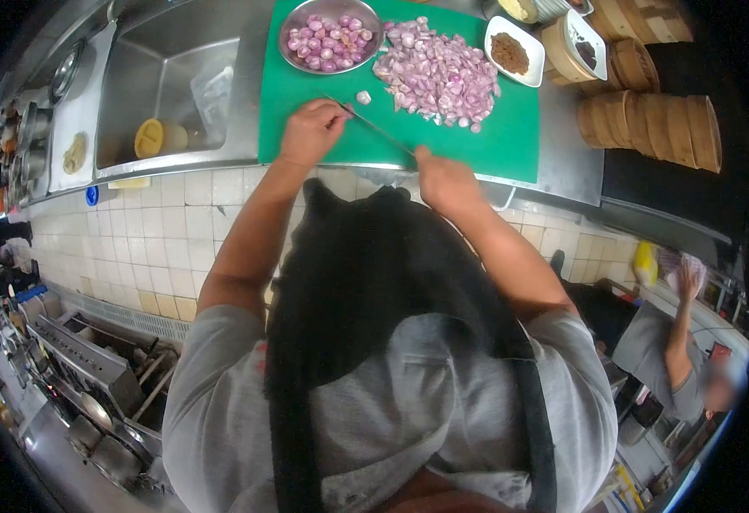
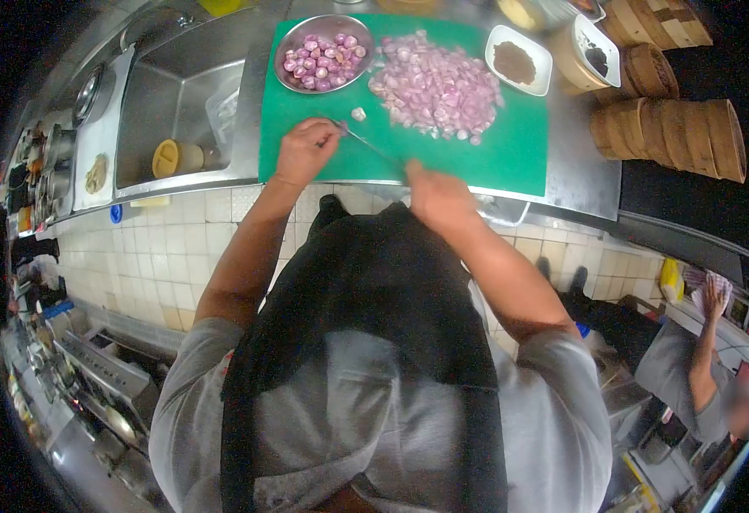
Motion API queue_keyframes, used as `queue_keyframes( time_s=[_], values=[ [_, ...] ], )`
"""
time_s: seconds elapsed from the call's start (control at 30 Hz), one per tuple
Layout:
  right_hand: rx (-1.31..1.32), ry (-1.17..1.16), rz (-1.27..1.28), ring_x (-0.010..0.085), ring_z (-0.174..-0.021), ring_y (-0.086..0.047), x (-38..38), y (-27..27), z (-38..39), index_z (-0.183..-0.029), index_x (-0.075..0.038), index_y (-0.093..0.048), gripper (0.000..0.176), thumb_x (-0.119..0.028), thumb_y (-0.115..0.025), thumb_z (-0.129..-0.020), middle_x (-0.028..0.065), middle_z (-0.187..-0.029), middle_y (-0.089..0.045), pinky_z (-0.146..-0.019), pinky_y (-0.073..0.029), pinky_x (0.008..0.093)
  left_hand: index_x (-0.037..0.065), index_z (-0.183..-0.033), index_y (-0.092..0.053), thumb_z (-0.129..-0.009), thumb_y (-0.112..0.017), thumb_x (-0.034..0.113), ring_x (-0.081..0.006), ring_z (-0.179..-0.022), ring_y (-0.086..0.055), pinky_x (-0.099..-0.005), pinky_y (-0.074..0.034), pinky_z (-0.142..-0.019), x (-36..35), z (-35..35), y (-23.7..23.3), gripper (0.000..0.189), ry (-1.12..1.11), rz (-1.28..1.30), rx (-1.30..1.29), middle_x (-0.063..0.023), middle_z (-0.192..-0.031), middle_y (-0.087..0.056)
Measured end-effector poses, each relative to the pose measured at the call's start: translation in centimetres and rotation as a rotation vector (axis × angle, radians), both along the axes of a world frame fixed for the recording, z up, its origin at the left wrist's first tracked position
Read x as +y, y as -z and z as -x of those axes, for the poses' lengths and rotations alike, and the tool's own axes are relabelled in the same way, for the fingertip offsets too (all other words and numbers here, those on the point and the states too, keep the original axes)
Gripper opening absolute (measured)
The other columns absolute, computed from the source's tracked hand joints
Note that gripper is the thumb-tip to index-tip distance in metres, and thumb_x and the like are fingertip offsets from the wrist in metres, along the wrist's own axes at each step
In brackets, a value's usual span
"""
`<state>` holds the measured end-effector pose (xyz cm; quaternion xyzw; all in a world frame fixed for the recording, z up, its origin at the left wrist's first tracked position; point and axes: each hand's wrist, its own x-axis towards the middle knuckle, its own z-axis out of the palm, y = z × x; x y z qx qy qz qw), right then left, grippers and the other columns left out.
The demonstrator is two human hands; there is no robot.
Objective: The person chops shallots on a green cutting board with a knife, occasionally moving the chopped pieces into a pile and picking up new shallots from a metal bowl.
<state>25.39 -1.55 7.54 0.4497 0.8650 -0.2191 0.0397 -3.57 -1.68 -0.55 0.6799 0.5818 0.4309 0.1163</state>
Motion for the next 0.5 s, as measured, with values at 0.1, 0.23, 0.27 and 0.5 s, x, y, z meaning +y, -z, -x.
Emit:
queue_keyframes(
  time_s=[0.1, 0.23, 0.27, 0.5],
  values=[
    [-0.032, -0.007, 0.004, 0.0449, -0.089, -0.073, 0.2, 0.0, 0.2, -0.12, -0.004, -0.056, 0.024, -0.008, -0.045, -0.099, 0.0262, -0.094, -0.074, -0.079, -0.056, 0.0571, 0.007, -0.087, -0.076, -0.082, -0.08, 0.004, -0.026, -0.082, -0.074, -0.0372, -0.061, -0.071, -0.1, 0.2, -0.7, 0.007, 0.023, -0.043, 0.014, -0.0075, -0.095, -0.076],
    [0.009, -0.007, -0.035, 0.045, -0.089, -0.073, -0.3, 0.4, 0.0, -0.12, -0.004, -0.056, 0.024, -0.009, -0.045, -0.1, 0.0267, -0.094, -0.074, -0.08, -0.056, 0.0569, 0.007, -0.086, -0.076, -0.082, -0.08, 0.004, -0.0259, -0.082, -0.074, -0.0371, -0.061, -0.072, 0.0, 0.0, 0.0, 0.006, 0.004, -0.006, 0.014, -0.0076, -0.095, -0.076],
    [-0.009, -0.004, -0.021, 0.0451, -0.09, -0.073, -0.3, 0.6, -0.1, -0.12, -0.004, -0.056, 0.024, -0.009, -0.045, -0.1, 0.027, -0.094, -0.073, -0.08, -0.056, 0.0569, 0.007, -0.086, -0.076, -0.082, -0.08, 0.004, -0.0259, -0.082, -0.074, -0.037, -0.061, -0.072, 0.0, -0.1, 0.1, 0.006, 0.004, -0.024, 0.006, -0.0076, -0.095, -0.076],
    [0.002, 0.003, 0.041, 0.0459, -0.094, -0.073, 0.3, 1.0, 0.2, -0.122, -0.003, -0.055, 0.025, -0.009, -0.044, -0.101, 0.0277, -0.1, -0.073, -0.082, -0.056, 0.0565, 0.006, -0.085, -0.075, -0.082, -0.081, 0.004, -0.0267, -0.083, -0.074, -0.0372, -0.062, -0.073, 0.0, 0.0, 0.3, 0.007, -0.011, -0.042, 0.003, -0.0083, -0.095, -0.076]
  ],
)
